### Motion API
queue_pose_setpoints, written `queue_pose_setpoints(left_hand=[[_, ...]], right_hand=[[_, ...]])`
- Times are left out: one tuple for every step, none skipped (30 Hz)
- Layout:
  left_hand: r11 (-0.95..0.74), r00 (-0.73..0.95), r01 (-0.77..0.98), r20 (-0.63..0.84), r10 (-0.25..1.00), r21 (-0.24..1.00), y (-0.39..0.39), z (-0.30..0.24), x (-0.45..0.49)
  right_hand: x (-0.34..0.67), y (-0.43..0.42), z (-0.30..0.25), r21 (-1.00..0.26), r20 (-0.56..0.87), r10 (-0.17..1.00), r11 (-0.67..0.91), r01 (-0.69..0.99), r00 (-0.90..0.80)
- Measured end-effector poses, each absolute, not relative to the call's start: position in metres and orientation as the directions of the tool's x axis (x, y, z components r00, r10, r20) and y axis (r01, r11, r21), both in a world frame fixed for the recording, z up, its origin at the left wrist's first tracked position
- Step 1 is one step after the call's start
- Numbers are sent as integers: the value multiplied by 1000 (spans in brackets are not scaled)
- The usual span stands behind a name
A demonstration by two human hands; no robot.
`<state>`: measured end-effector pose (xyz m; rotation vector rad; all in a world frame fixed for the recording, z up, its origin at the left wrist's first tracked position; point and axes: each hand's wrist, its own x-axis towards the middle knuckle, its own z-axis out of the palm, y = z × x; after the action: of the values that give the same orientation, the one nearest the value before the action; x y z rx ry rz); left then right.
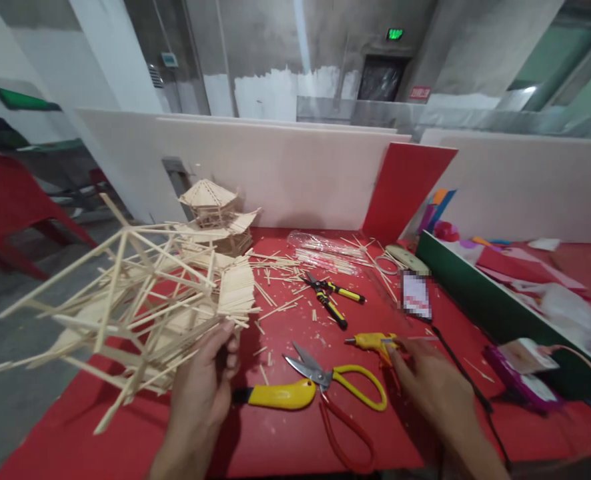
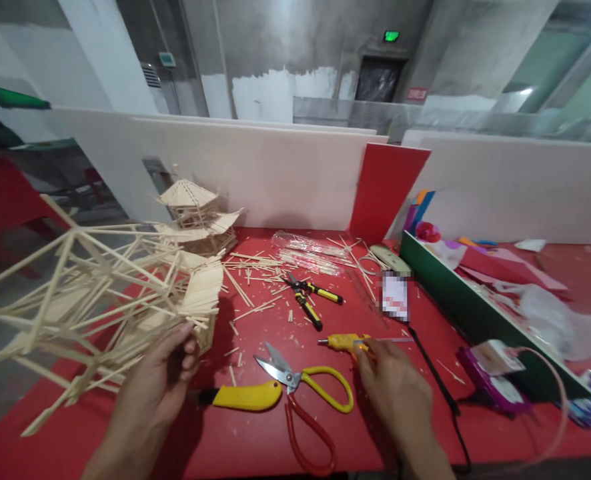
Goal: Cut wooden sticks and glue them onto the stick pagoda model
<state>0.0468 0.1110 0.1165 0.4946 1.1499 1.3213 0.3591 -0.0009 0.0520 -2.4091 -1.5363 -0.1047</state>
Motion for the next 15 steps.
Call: queue_pose_setpoints(left_hand=[[251,-156,-494,-369,916,832,111,116,47],[252,-158,-498,-373,915,830,111,116,47],[254,-165,-500,-379,911,828,110,116,47],[268,-163,-502,-394,905,822,109,116,47],[269,-167,-511,-401,901,817,107,117,47],[265,-177,-526,-409,895,808,106,118,48],[271,-177,-542,-423,889,796,105,120,49],[292,-164,-556,-447,879,778,104,121,50],[306,-150,-570,-462,874,763,103,123,51],[316,-137,-584,-474,870,748,103,124,52],[321,-128,-596,-482,867,736,102,125,52],[319,-125,-606,-484,866,728,102,126,53],[317,-126,-614,-486,865,723,102,126,54],[316,-128,-618,-489,863,720,102,127,54],[321,-128,-619,-496,859,716,102,127,54]], right_hand=[[365,-5,51,-188,138,883,-422,887,449],[369,-9,49,-200,69,888,-435,878,455],[373,-11,46,-226,-3,892,-440,869,451],[375,-13,42,-260,-78,896,-441,859,436],[378,-14,38,-292,-151,897,-442,848,416],[380,-14,34,-319,-203,896,-442,838,396],[382,-13,29,-339,-231,895,-442,830,382],[384,-12,26,-350,-238,893,-445,824,381],[385,-11,23,-356,-234,893,-448,820,386],[385,-10,21,-361,-231,890,-454,814,394],[385,-8,21,-367,-233,885,-465,806,404],[385,-7,21,-381,-245,882,-470,796,403],[384,-6,21,-406,-261,881,-471,783,395],[383,-5,22,-438,-274,880,-473,765,387],[383,-5,22,-472,-279,879,-476,742,387]])
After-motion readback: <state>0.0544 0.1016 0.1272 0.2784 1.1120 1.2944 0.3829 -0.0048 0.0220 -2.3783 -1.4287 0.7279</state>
